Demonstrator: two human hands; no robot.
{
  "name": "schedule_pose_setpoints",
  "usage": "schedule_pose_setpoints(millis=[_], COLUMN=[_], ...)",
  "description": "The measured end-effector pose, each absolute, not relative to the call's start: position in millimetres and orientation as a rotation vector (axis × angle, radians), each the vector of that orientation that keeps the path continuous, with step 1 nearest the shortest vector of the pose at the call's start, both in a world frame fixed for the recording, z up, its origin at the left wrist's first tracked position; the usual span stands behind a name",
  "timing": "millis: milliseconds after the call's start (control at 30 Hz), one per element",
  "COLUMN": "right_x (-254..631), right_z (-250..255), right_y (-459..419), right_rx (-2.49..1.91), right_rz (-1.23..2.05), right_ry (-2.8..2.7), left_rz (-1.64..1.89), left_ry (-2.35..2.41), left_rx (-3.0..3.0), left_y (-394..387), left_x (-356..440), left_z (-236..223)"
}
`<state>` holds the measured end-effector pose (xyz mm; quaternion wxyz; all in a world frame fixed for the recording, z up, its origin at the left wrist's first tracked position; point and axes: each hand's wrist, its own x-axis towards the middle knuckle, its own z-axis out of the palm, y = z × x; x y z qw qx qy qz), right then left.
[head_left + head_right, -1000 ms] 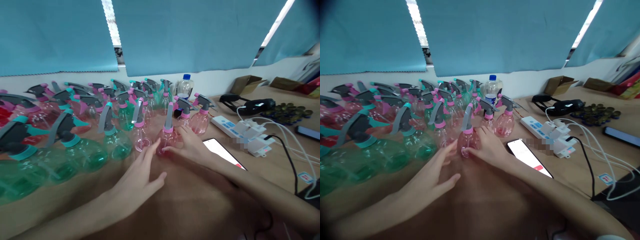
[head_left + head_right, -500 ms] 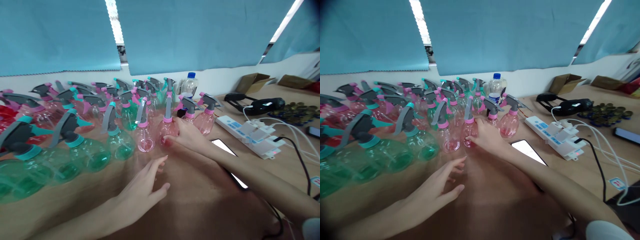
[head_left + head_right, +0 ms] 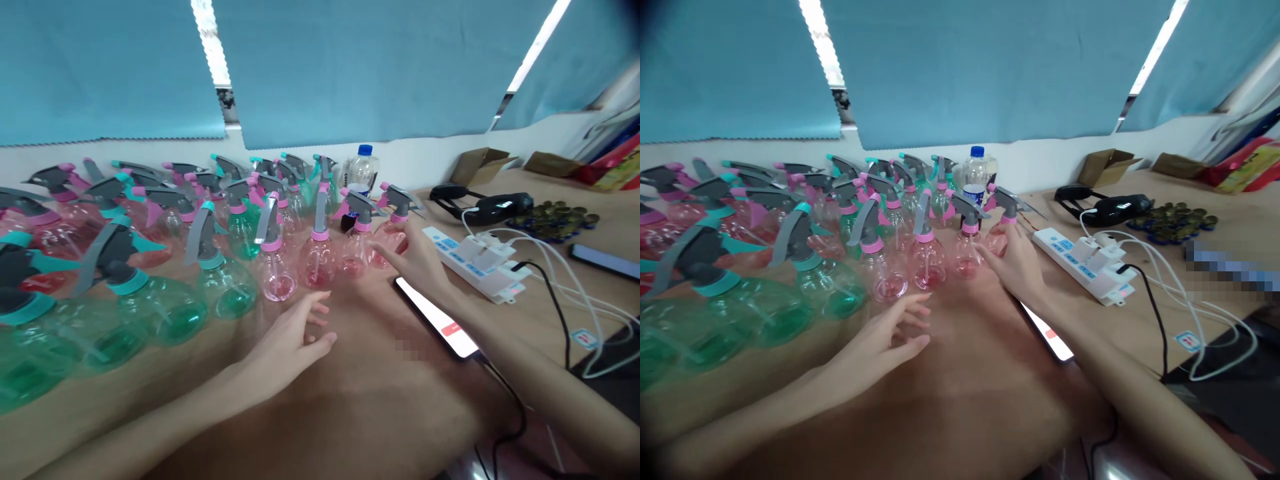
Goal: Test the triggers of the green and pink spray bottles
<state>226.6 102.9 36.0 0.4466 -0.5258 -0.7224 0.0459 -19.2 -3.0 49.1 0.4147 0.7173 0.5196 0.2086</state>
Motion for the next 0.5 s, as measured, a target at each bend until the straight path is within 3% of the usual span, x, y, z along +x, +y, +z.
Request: schedule_pose_setpoints(millis=[300,500], right_x=[205,214], right_z=[33,27], right_y=[125,100], right_rx=[-1.355,-1.357], right_rz=[0.38,0.222], right_ry=[-1.855,-1.868], left_rz=[0.594,0.62], left_ry=[1.213,1.141], left_rx=[1.753,1.756], left_y=[-2,1], left_x=[-2,2], left_z=[51,45])
